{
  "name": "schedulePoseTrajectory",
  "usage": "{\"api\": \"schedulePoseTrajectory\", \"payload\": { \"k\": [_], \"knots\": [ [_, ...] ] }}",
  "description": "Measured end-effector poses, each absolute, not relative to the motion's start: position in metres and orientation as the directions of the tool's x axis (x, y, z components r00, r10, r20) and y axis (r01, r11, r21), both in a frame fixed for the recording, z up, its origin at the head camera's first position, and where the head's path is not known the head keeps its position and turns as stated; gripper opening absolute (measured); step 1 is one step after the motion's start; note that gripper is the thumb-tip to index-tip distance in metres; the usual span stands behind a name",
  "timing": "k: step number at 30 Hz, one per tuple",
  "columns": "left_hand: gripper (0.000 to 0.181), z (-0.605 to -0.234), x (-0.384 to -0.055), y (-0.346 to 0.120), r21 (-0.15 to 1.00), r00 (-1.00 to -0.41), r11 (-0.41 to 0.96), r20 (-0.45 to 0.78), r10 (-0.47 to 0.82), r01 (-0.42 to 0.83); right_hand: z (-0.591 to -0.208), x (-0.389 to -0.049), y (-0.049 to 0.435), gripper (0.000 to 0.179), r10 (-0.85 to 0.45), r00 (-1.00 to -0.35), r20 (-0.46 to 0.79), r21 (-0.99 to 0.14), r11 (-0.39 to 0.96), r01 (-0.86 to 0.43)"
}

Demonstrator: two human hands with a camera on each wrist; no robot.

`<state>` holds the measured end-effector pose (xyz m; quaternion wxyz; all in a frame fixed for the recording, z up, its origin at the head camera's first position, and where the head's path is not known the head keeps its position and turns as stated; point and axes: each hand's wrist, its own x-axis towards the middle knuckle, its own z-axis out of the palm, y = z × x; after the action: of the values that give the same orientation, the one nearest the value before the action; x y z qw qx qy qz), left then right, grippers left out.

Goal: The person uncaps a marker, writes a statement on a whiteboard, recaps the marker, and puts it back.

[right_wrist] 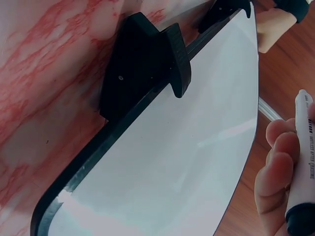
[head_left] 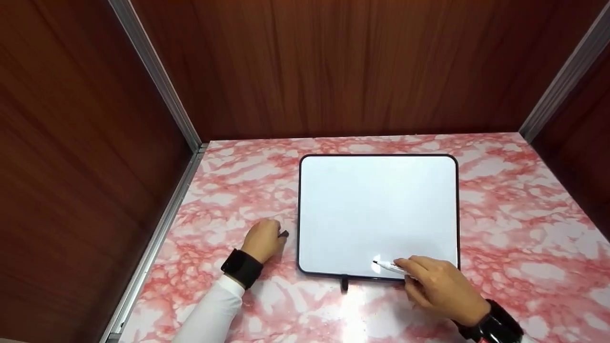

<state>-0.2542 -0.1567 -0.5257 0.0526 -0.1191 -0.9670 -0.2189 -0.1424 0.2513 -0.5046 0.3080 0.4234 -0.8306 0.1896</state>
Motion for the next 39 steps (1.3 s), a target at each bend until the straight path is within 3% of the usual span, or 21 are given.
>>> {"api": "schedulePoseTrajectory", "payload": {
  "k": [6,9,15,19,23,32,36,39],
  "knots": [
    [0.032,-0.518,-0.252,-0.159,0.439,-0.972,0.869,0.138,0.188,0.23,-0.502,-0.144,0.251,0.043,-0.588,-0.44,0.678,-0.045,0.564,-0.824],
    [0.027,-0.514,-0.249,-0.157,0.465,-0.97,0.855,0.177,0.164,0.229,-0.499,-0.145,0.25,0.036,-0.588,-0.434,0.683,-0.035,0.567,-0.823],
    [0.032,-0.507,-0.244,-0.142,0.665,-0.969,0.708,0.202,0.139,0.24,-0.492,-0.148,0.246,0.034,-0.575,-0.423,0.7,-0.033,0.566,-0.823],
    [0.038,-0.508,-0.24,-0.129,0.809,-0.982,0.558,0.127,0.14,0.184,-0.488,-0.15,0.241,0.042,-0.566,-0.437,0.699,-0.06,0.562,-0.825],
    [0.047,-0.512,-0.235,-0.117,0.878,-0.986,0.466,0.04,0.161,0.112,-0.487,-0.153,0.235,0.038,-0.564,-0.436,0.701,-0.104,0.524,-0.845],
    [0.068,-0.523,-0.224,-0.103,0.931,-0.983,0.364,-0.037,0.177,0.031,-0.49,-0.153,0.229,0.045,-0.569,-0.459,0.682,-0.112,0.538,-0.835],
    [0.077,-0.527,-0.221,-0.102,0.935,-0.976,0.346,-0.003,0.217,0.074,-0.489,-0.154,0.228,0.045,-0.562,-0.459,0.688,-0.1,0.553,-0.827],
    [0.074,-0.529,-0.22,-0.101,0.938,-0.972,0.328,0.036,0.232,0.113,-0.489,-0.155,0.226,0.042,-0.559,-0.442,0.702,-0.065,0.567,-0.821]
  ]
}}
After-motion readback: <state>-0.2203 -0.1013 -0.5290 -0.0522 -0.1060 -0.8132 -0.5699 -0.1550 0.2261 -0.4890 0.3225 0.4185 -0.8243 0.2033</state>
